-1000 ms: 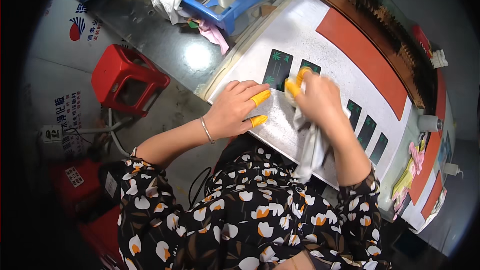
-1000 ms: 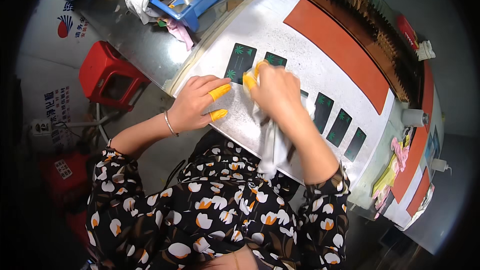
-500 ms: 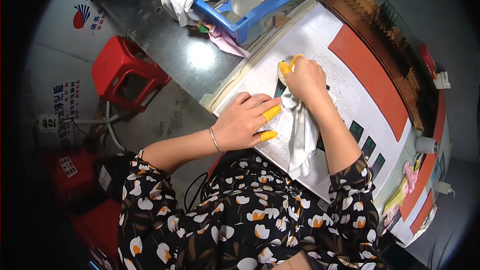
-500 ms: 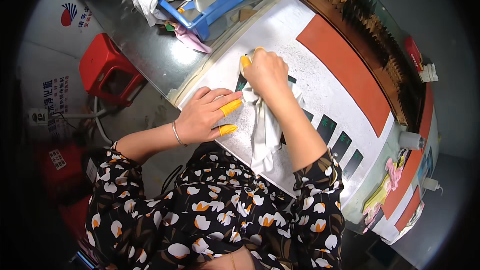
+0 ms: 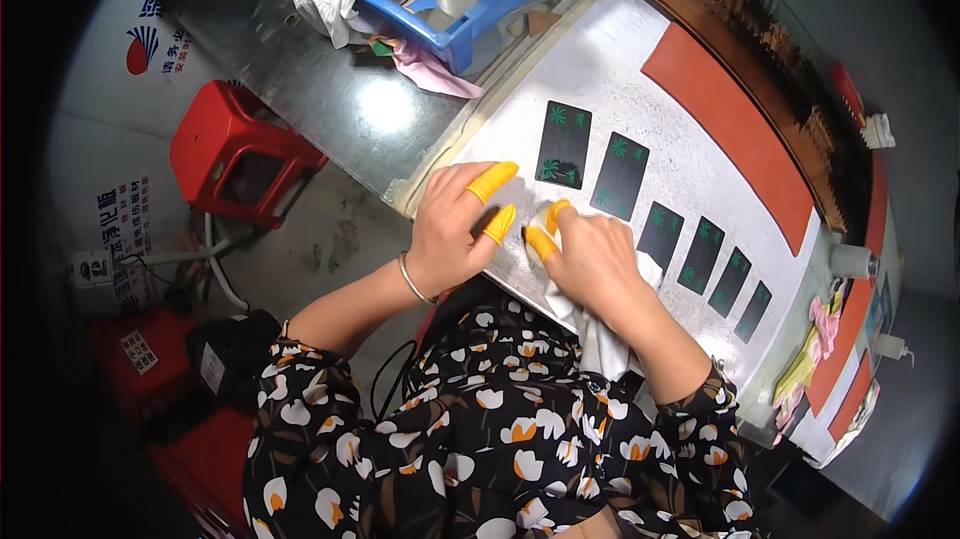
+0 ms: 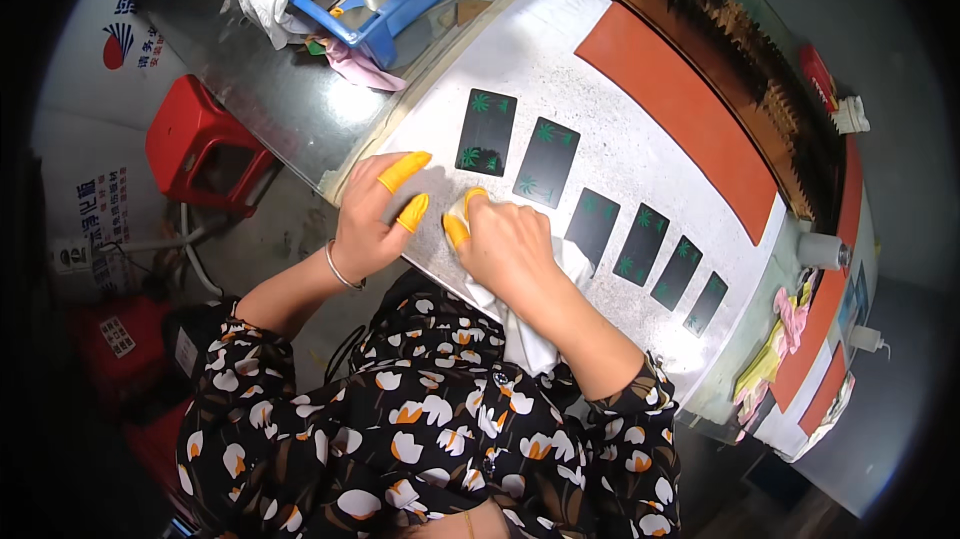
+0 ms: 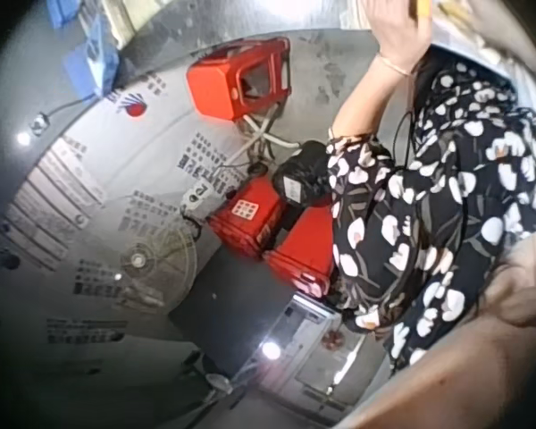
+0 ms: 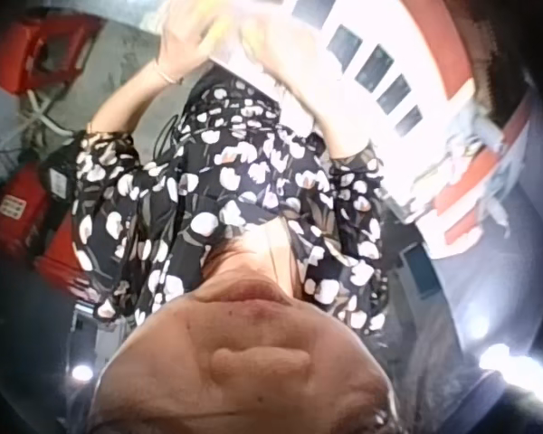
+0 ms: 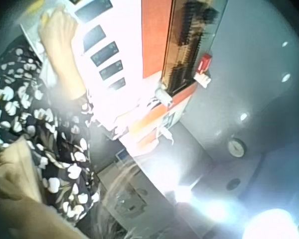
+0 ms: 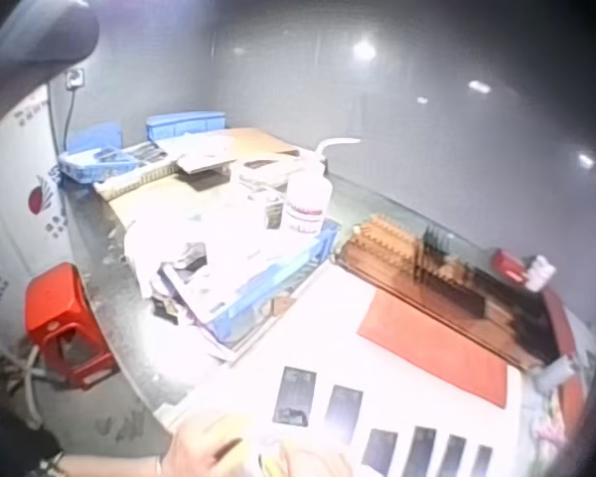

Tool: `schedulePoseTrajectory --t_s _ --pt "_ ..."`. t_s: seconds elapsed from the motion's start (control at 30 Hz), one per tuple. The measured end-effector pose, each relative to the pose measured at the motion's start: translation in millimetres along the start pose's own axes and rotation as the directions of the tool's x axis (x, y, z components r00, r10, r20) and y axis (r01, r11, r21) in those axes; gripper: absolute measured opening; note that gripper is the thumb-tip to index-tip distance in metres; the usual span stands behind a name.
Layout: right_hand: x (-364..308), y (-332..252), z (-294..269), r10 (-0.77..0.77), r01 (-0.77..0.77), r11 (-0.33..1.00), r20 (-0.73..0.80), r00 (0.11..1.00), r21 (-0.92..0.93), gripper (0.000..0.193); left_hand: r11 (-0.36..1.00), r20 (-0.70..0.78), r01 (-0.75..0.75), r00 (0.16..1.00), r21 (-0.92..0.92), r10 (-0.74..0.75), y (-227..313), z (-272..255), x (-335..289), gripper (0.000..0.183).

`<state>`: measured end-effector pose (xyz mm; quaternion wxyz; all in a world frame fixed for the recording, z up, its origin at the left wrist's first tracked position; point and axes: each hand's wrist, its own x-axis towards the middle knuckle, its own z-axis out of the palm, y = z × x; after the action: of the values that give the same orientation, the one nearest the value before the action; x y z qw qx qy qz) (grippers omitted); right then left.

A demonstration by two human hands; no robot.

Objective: Cleaning and wiping small rectangular glass plates using a cloth and cleaning solution at a workbench.

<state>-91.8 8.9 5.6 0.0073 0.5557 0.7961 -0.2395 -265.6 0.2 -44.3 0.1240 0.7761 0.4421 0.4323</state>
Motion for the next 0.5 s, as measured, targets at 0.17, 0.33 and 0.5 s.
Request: schedulePoseTrajectory --t_s 0.17,0.33,0.5 --pt "-49 22 -6 -0.092 0.09 0.972 -0.003 0.996 0.219 0.026 0.983 0.093 0.166 0.983 -0.073 -0.159 -1 -7 0 0.046" --pt "-98 50 7 0.037 -0.004 0.922 -0.077 0.996 0.388 0.022 0.996 0.101 0.071 0.992 0.06 -0.077 0 -8 11 0.065" --pt "-134 71 16 0.195 -0.031 0.831 -0.239 0.951 0.555 0.018 0.982 0.257 -0.061 0.966 0.178 0.013 -15 2 40 0.098"
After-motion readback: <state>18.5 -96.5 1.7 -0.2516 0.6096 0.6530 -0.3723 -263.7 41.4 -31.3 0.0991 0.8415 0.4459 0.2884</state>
